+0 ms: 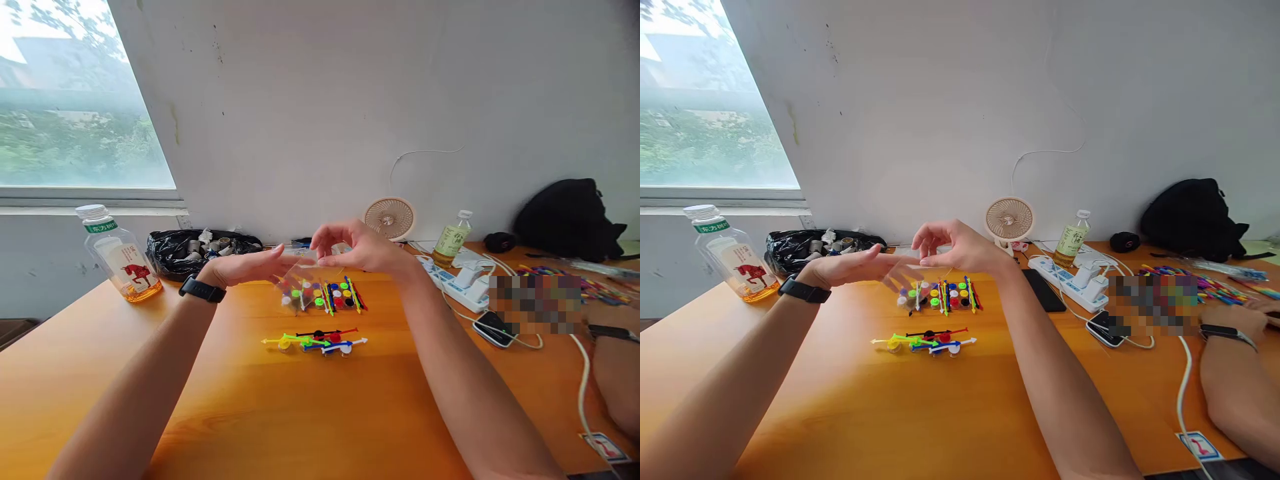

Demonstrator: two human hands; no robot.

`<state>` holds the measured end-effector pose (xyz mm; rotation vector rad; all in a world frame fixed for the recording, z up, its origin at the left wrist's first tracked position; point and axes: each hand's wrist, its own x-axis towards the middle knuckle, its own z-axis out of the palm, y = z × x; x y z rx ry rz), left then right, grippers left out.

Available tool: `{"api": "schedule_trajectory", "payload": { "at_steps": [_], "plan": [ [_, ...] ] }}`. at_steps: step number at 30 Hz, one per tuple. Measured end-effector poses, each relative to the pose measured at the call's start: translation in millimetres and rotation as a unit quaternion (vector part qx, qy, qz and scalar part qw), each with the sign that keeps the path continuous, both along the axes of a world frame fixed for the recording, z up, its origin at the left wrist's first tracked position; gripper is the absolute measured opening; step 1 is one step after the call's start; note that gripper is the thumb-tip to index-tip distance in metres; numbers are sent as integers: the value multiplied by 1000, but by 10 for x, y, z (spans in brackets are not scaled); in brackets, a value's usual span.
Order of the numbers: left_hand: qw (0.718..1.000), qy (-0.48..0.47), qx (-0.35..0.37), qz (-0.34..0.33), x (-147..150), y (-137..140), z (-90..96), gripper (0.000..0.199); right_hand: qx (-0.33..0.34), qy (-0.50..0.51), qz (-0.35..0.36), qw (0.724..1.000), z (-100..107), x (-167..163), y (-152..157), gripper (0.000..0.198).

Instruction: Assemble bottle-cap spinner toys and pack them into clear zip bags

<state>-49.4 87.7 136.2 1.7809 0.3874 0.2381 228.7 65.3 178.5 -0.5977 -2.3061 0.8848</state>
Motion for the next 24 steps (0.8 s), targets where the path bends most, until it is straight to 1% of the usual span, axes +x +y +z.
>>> {"api": "schedule_trajectory", "payload": {
  "at_steps": [2, 4, 7, 10, 12, 14, 16, 20, 22, 24],
  "plan": [
    [999, -25, 26, -4, 48, 34, -61, 75, 16, 7, -6, 1000, 2, -29, -21, 16],
    [997, -60, 41, 7, 135, 46, -132, 72, 38, 17, -15, 999, 2, -54, -34, 12],
    [994, -109, 21, 22, 272, 37, -229, 73, 87, 39, -46, 994, 7, -76, -38, 13],
    [991, -122, 2, 47, 336, 32, -282, 62, 127, 48, -84, 987, 22, -67, -35, 17],
    [990, -124, 2, 70, 331, 37, -286, 59, 136, 40, -97, 985, 34, -47, -38, 19],
    [988, -125, 9, 93, 308, 44, -274, 61, 132, 20, -98, 986, 41, -24, -44, 16],
    [987, -120, 13, 103, 284, 47, -256, 62, 119, -8, -91, 989, 44, -3, -50, 12],
    [991, -102, 20, 80, 272, 42, -235, 65, 79, -87, -61, 991, 35, 14, -52, 12],
    [992, -96, 32, 79, 280, 36, -235, 66, 47, -120, -29, 991, 24, 7, -46, 17],
    [991, -89, 45, 85, 287, 28, -235, 65, 10, -138, 10, 990, 8, -5, -36, 27]
  ]
}}
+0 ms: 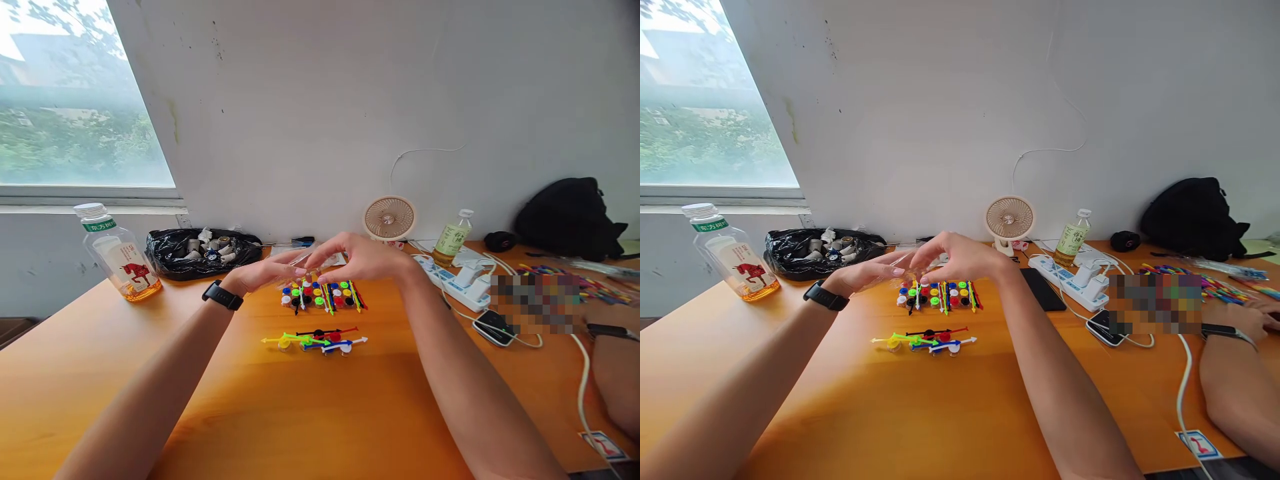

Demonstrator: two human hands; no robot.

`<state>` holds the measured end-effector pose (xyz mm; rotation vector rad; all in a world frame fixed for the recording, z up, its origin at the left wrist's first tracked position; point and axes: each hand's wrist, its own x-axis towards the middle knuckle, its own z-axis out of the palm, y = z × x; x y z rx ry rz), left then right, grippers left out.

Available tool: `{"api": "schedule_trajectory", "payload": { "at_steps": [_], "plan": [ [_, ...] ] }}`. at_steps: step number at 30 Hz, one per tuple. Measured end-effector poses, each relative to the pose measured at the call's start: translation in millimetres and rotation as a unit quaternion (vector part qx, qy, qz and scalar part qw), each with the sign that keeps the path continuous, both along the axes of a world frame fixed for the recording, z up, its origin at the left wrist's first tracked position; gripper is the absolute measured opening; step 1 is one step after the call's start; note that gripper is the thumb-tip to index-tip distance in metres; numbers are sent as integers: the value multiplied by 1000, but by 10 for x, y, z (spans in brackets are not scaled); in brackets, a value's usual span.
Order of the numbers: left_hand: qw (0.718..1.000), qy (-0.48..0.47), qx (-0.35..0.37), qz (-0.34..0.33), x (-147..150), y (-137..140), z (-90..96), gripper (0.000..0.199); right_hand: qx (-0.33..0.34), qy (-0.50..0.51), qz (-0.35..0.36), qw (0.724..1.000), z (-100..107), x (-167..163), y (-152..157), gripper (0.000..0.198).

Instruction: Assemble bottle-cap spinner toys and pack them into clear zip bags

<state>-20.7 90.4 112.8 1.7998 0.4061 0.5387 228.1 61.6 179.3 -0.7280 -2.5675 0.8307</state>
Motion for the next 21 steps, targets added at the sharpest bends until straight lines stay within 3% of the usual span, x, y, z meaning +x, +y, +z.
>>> {"api": "schedule_trajectory", "payload": {
  "at_steps": [5, 14, 21],
  "plan": [
    [999, 24, 10, 19, -18, -24, 35, 66, -37, -16, 21, 999, -31, -12, 18, 30],
    [990, 114, 14, 75, -158, -40, 105, 82, 0, 4, -41, 999, -5, 33, 29, 19],
    [980, 147, 111, 71, -291, 51, 126, 76, -25, -34, -67, 997, -46, 145, 118, 17]
  ]
}}
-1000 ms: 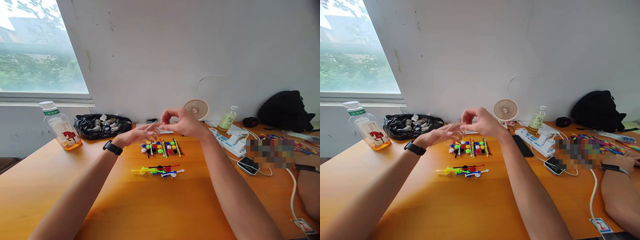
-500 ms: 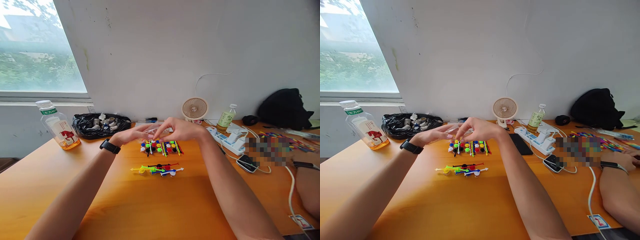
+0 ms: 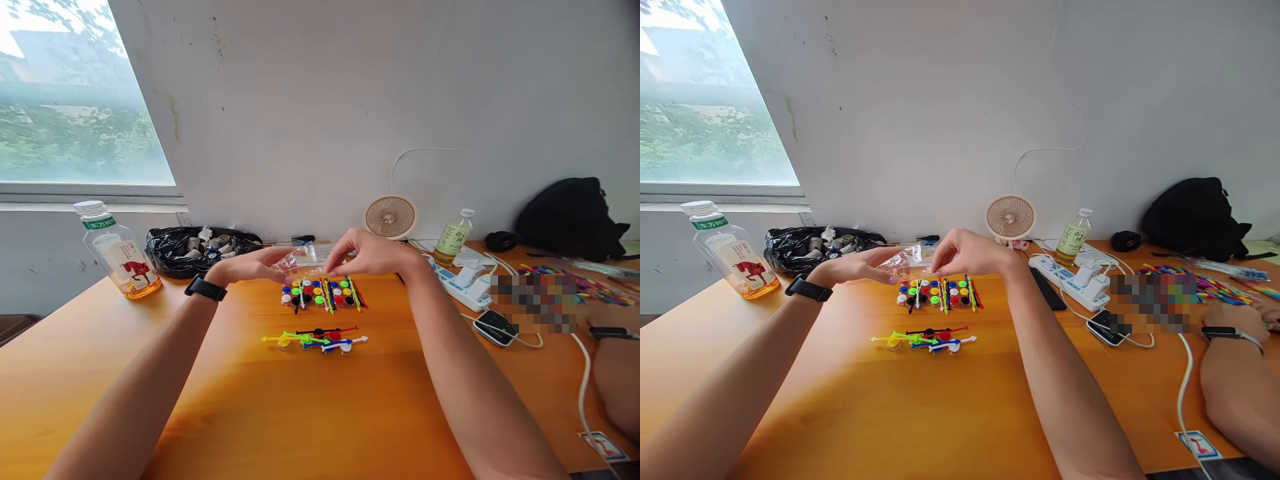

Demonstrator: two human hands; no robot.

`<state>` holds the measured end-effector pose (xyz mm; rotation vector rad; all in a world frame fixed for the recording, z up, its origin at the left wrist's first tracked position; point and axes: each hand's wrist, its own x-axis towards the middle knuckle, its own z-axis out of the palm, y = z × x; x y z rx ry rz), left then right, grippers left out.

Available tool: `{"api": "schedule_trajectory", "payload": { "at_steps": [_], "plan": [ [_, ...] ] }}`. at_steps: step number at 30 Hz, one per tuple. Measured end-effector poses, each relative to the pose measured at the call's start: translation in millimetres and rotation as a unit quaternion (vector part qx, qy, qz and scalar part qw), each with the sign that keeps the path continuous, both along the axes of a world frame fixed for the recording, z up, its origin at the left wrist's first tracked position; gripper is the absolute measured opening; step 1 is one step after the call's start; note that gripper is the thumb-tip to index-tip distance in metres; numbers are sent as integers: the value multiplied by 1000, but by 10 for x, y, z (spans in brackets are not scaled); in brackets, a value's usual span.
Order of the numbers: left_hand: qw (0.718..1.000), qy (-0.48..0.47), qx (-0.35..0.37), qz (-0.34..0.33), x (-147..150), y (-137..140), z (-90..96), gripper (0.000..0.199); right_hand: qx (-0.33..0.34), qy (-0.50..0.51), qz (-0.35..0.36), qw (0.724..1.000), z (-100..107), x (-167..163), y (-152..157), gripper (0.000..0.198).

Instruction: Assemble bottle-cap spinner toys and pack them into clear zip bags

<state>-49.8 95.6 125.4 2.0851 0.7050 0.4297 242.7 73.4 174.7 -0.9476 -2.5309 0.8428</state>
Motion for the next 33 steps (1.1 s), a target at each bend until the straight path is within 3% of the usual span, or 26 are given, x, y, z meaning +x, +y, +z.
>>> {"api": "schedule_trajectory", "payload": {
  "at_steps": [3, 7, 10, 12, 15, 19, 22, 26, 33],
  "plan": [
    [999, 41, 33, 13, -71, 53, -17, 75, -7, -14, -1, 1000, -60, -2, 60, 17],
    [984, 136, 79, 84, -227, 104, -33, 87, 10, -26, -17, 999, -113, -60, 100, 23],
    [967, 183, 96, 147, -387, 133, -47, 101, 31, -119, -39, 992, -168, -176, 78, 14],
    [961, 193, 92, 173, -480, 152, -66, 106, 7, -189, -4, 982, -249, -314, 40, 11],
    [957, 204, 86, 186, -555, 179, -99, 107, -32, -245, 72, 966, -438, -591, -35, 19],
    [956, 215, 90, 178, -563, 207, -116, 105, -19, -307, 79, 948, -663, -904, -145, 24],
    [958, 212, 88, 174, -569, 219, -107, 103, 7, -335, 72, 939, -708, -983, -206, 18],
    [961, 197, 85, 172, -597, 209, -87, 104, 14, -322, 71, 944, -709, -947, -198, 8],
    [967, 181, 73, 163, -586, 176, -87, 107, -31, -206, 114, 971, -700, -866, -71, 3]
  ]
}}
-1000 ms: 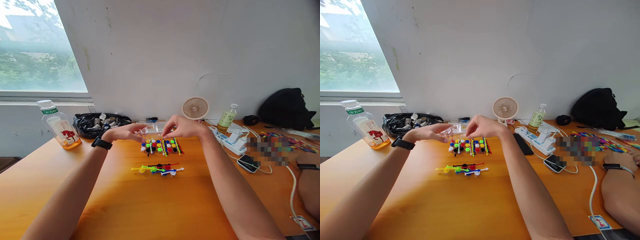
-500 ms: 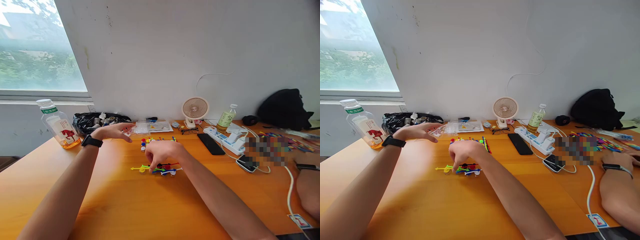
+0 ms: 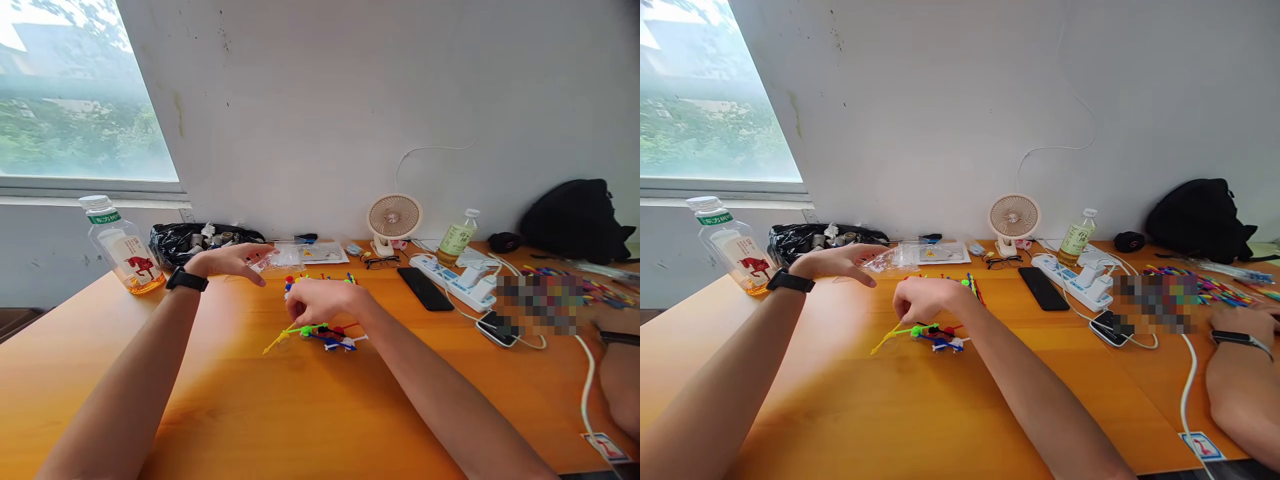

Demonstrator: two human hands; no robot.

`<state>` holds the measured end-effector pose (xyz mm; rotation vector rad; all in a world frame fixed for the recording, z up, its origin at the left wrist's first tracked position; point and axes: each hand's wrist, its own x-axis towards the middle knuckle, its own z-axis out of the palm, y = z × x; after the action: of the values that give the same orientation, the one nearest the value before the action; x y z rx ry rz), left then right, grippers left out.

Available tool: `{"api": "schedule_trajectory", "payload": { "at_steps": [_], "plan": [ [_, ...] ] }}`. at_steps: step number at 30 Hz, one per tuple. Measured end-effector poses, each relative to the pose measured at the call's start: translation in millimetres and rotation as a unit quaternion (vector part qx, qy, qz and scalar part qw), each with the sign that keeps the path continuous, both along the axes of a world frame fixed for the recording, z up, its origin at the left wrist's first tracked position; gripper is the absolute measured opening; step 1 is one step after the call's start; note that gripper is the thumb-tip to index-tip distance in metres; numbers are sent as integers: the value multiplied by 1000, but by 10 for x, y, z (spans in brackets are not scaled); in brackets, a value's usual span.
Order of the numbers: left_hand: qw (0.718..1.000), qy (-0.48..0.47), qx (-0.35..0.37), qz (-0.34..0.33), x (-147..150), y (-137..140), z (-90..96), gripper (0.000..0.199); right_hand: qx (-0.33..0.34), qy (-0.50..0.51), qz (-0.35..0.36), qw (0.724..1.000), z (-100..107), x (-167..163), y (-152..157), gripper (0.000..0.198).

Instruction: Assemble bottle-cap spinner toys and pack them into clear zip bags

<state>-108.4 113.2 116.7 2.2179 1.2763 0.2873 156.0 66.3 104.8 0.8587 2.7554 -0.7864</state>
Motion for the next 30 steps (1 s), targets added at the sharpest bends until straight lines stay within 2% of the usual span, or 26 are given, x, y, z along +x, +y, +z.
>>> {"api": "schedule_trajectory", "payload": {
  "at_steps": [3, 5, 8, 11, 12, 14, 20, 22, 26, 30],
  "plan": [
    [1000, -8, 6, -9, 4, 1, 0, 104, -63, 91, 24, 994, 205, 144, 28, 7],
    [1000, -16, 4, -13, 2, -3, 15, 102, -77, 176, -9, 981, 372, 316, 56, 13],
    [999, -33, -3, -35, 6, -20, 49, 98, -23, 312, -107, 944, 547, 620, 134, 21],
    [997, -45, 5, -55, 43, -36, 68, 93, 54, 383, -221, 895, 579, 847, 239, 26],
    [997, -49, 6, -59, 66, -40, 69, 92, 69, 381, -242, 890, 566, 887, 272, 28],
    [996, -61, -6, -71, 129, -50, 67, 90, 84, 352, -256, 896, 524, 912, 324, 30],
    [983, -125, -59, -120, 371, -103, 57, 81, 132, 271, -227, 926, 393, 688, 337, 21],
    [979, -138, -71, -132, 438, -112, 43, 78, 159, 259, -225, 926, 363, 594, 309, 17],
    [972, -149, -84, -161, 531, -111, 6, 72, 248, 224, -251, 908, 330, 468, 248, 11],
    [972, -147, -79, -168, 594, -128, -6, 71, 267, 182, -262, 909, 285, 397, 235, 9]
  ]
}}
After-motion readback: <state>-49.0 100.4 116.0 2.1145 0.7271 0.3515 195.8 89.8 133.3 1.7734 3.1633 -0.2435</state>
